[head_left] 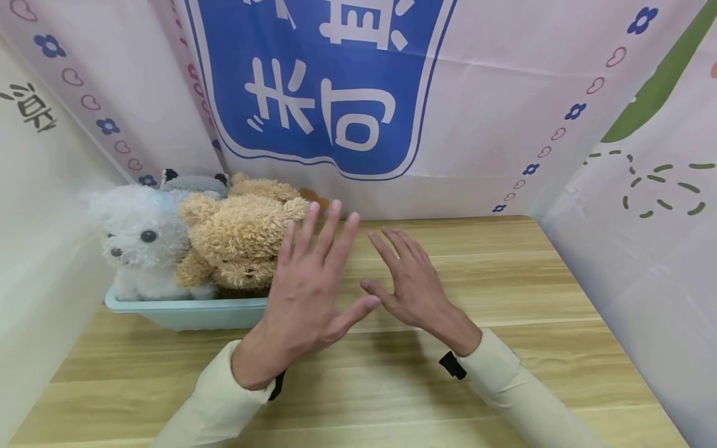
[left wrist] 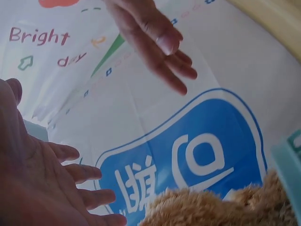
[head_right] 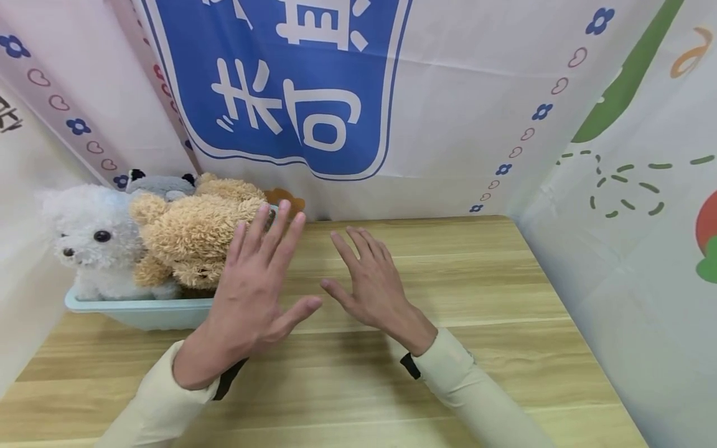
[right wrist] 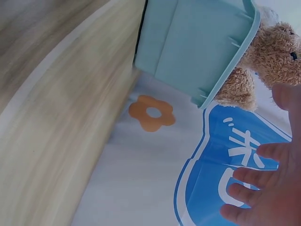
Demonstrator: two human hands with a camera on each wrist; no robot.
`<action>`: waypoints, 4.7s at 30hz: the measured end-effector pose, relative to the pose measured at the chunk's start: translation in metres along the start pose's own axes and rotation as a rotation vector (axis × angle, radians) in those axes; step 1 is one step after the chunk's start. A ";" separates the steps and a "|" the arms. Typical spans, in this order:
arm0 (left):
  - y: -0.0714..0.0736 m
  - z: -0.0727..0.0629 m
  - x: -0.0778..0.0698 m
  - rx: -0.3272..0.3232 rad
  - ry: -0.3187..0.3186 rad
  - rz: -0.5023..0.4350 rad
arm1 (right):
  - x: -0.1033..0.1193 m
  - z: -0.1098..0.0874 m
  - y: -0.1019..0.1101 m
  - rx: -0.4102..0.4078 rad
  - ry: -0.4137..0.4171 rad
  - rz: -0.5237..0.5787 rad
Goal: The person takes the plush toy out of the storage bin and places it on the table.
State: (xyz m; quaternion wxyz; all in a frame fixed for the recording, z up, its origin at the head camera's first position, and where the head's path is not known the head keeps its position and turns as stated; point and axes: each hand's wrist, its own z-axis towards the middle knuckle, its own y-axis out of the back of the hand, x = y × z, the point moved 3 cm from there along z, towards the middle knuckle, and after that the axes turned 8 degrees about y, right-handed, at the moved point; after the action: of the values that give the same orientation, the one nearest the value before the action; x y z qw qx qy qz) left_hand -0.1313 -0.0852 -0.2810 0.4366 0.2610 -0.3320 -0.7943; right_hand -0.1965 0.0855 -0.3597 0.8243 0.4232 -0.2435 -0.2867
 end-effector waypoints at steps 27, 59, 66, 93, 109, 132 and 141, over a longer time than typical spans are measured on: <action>0.051 -0.004 0.044 -0.285 0.185 -0.103 | 0.017 0.017 0.002 -0.058 0.035 0.062; 0.092 -0.055 0.135 -0.294 0.645 -0.117 | 0.029 0.028 -0.002 -0.107 0.062 0.157; 0.096 -0.067 0.152 -0.282 0.725 -0.111 | 0.035 0.034 -0.001 -0.130 0.088 0.201; 0.094 -0.112 0.200 -0.028 1.122 -0.002 | 0.045 0.053 -0.005 -0.137 0.037 0.426; 0.082 -0.124 0.218 0.172 1.115 0.134 | 0.054 0.066 -0.005 -0.134 0.071 0.453; 0.078 -0.137 0.230 0.166 1.005 0.237 | 0.067 0.085 -0.007 -0.165 0.111 0.541; 0.076 -0.141 0.234 0.153 0.954 0.247 | 0.070 0.095 -0.007 -0.154 0.102 0.520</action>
State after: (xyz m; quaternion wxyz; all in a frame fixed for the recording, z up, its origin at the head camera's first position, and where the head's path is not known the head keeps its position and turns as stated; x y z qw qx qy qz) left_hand -0.1057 -0.3609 -0.3437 0.6103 0.5854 -0.1812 -0.5021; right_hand -0.2091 -0.0185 -0.3048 0.9112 0.2964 -0.2794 -0.0613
